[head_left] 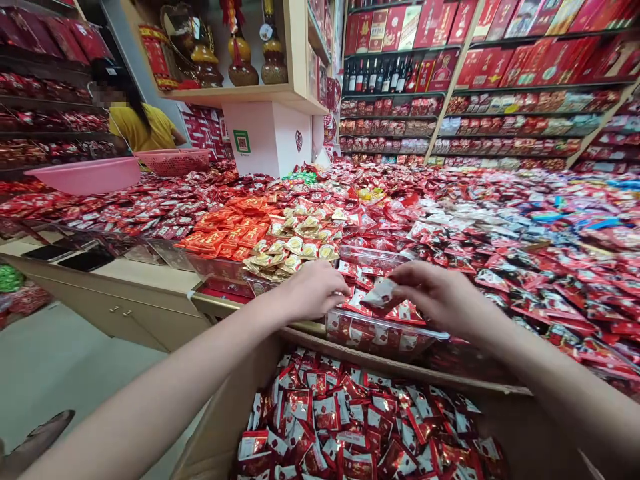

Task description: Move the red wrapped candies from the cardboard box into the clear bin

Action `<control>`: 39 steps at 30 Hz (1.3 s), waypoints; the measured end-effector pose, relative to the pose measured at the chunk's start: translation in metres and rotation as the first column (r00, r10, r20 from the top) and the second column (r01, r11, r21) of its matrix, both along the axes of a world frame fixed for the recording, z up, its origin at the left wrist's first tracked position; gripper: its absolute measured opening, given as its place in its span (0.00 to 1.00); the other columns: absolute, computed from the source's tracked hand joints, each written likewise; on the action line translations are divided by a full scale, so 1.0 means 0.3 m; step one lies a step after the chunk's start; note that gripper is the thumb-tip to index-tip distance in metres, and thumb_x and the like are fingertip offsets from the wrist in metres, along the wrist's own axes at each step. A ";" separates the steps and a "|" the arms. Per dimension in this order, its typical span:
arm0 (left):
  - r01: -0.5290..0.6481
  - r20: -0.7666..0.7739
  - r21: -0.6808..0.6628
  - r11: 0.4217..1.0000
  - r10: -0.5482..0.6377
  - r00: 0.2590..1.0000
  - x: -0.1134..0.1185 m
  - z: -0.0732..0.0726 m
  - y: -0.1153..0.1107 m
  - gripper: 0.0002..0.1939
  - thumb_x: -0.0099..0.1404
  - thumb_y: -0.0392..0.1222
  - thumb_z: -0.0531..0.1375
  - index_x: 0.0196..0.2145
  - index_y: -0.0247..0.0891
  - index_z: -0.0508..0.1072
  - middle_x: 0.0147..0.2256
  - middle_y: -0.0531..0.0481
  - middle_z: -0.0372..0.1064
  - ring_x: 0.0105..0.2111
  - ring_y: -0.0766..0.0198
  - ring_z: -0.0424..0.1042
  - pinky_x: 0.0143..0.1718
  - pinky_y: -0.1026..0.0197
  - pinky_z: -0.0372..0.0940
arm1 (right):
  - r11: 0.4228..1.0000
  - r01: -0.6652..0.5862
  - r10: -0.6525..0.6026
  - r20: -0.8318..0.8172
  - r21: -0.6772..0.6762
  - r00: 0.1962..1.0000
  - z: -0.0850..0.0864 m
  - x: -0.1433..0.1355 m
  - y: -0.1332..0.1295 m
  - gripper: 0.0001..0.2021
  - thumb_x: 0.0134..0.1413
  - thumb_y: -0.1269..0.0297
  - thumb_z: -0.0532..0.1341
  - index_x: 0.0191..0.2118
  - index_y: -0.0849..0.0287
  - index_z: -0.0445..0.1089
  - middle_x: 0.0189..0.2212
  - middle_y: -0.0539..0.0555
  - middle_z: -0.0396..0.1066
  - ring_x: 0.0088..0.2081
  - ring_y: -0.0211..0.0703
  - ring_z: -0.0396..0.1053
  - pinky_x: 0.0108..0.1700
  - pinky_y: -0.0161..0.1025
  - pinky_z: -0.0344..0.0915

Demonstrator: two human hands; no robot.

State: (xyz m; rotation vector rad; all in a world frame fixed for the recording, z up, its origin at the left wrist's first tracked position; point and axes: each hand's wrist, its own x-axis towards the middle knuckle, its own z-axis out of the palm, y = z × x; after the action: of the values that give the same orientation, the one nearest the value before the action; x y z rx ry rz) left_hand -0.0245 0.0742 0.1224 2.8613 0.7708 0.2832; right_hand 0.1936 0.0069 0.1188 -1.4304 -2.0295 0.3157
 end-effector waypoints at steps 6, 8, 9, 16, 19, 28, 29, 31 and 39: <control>-0.002 -0.261 -0.053 0.999 -0.012 0.965 0.091 -0.031 0.086 0.07 0.49 0.36 0.61 0.29 0.42 0.77 0.22 0.53 0.69 0.25 0.65 0.64 0.26 0.66 0.54 | 0.951 -0.155 0.187 0.099 -0.266 0.977 -0.029 -0.063 0.104 0.06 0.47 0.69 0.54 0.33 0.58 0.67 0.28 0.50 0.72 0.30 0.40 0.67 0.32 0.35 0.61; -0.015 -0.296 -0.060 0.998 -0.004 0.955 0.097 -0.027 0.084 0.08 0.48 0.35 0.61 0.28 0.43 0.77 0.20 0.54 0.68 0.21 0.67 0.63 0.23 0.67 0.53 | 0.937 -0.179 0.219 0.103 -0.301 0.970 -0.046 -0.072 0.113 0.06 0.45 0.69 0.55 0.31 0.59 0.68 0.27 0.50 0.72 0.29 0.39 0.66 0.31 0.33 0.60; -0.021 -0.307 -0.055 0.998 0.003 0.952 0.097 -0.024 0.081 0.08 0.48 0.35 0.61 0.28 0.43 0.77 0.19 0.54 0.68 0.20 0.67 0.62 0.22 0.67 0.52 | 0.928 -0.188 0.234 0.108 -0.322 0.966 -0.054 -0.075 0.117 0.06 0.44 0.70 0.56 0.31 0.59 0.69 0.26 0.49 0.71 0.28 0.39 0.66 0.30 0.33 0.60; -0.017 -0.332 -0.007 1.000 0.014 0.943 0.086 -0.015 0.069 0.06 0.49 0.36 0.59 0.25 0.41 0.76 0.18 0.52 0.68 0.19 0.66 0.62 0.21 0.65 0.51 | 0.884 -0.181 0.251 0.111 -0.431 0.962 -0.098 -0.093 0.148 0.07 0.40 0.72 0.56 0.26 0.62 0.71 0.23 0.50 0.71 0.25 0.38 0.65 0.26 0.31 0.58; -0.018 -0.354 0.011 1.000 0.021 0.935 0.090 -0.007 0.064 0.06 0.49 0.35 0.58 0.24 0.40 0.76 0.18 0.51 0.68 0.19 0.65 0.62 0.21 0.65 0.50 | 0.868 -0.164 0.237 0.101 -0.469 0.966 -0.107 -0.097 0.160 0.06 0.40 0.70 0.57 0.25 0.62 0.71 0.22 0.51 0.71 0.24 0.37 0.64 0.24 0.30 0.58; -0.038 -0.427 0.008 0.999 0.038 0.903 0.102 0.019 0.059 0.05 0.49 0.35 0.58 0.24 0.39 0.75 0.20 0.51 0.69 0.21 0.66 0.64 0.21 0.66 0.51 | 0.848 -0.150 0.231 0.099 -0.509 0.968 -0.109 -0.061 0.158 0.07 0.39 0.67 0.58 0.26 0.62 0.73 0.22 0.50 0.71 0.25 0.37 0.64 0.24 0.30 0.57; -0.038 -0.436 0.005 0.999 0.036 0.899 0.106 0.020 0.061 0.05 0.49 0.35 0.58 0.24 0.39 0.75 0.20 0.51 0.69 0.20 0.66 0.63 0.20 0.66 0.51 | 0.845 -0.150 0.233 0.101 -0.513 0.967 -0.118 -0.059 0.163 0.07 0.39 0.67 0.58 0.25 0.62 0.73 0.20 0.50 0.70 0.23 0.36 0.64 0.22 0.29 0.57; -0.035 -0.448 0.000 0.999 0.032 0.894 0.116 0.021 0.065 0.05 0.48 0.35 0.59 0.24 0.39 0.75 0.20 0.51 0.69 0.20 0.65 0.64 0.20 0.66 0.52 | 0.841 -0.152 0.238 0.103 -0.519 0.966 -0.134 -0.056 0.175 0.08 0.40 0.66 0.58 0.25 0.62 0.73 0.19 0.49 0.70 0.21 0.36 0.63 0.21 0.29 0.56; -0.016 -0.073 0.039 0.999 0.019 0.997 0.007 0.103 -0.073 0.10 0.60 0.38 0.50 0.32 0.37 0.71 0.29 0.49 0.70 0.31 0.63 0.66 0.33 0.64 0.57 | 0.960 -0.035 0.082 0.160 -0.277 0.984 -0.036 -0.040 0.024 0.10 0.49 0.61 0.55 0.35 0.59 0.69 0.32 0.55 0.71 0.33 0.45 0.65 0.35 0.39 0.60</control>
State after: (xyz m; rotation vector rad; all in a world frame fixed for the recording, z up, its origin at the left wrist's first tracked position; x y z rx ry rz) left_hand -0.0222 0.0522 0.1532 2.9171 0.8126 0.1978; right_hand 0.1817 0.0141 0.1079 -1.6110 -2.2380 0.5332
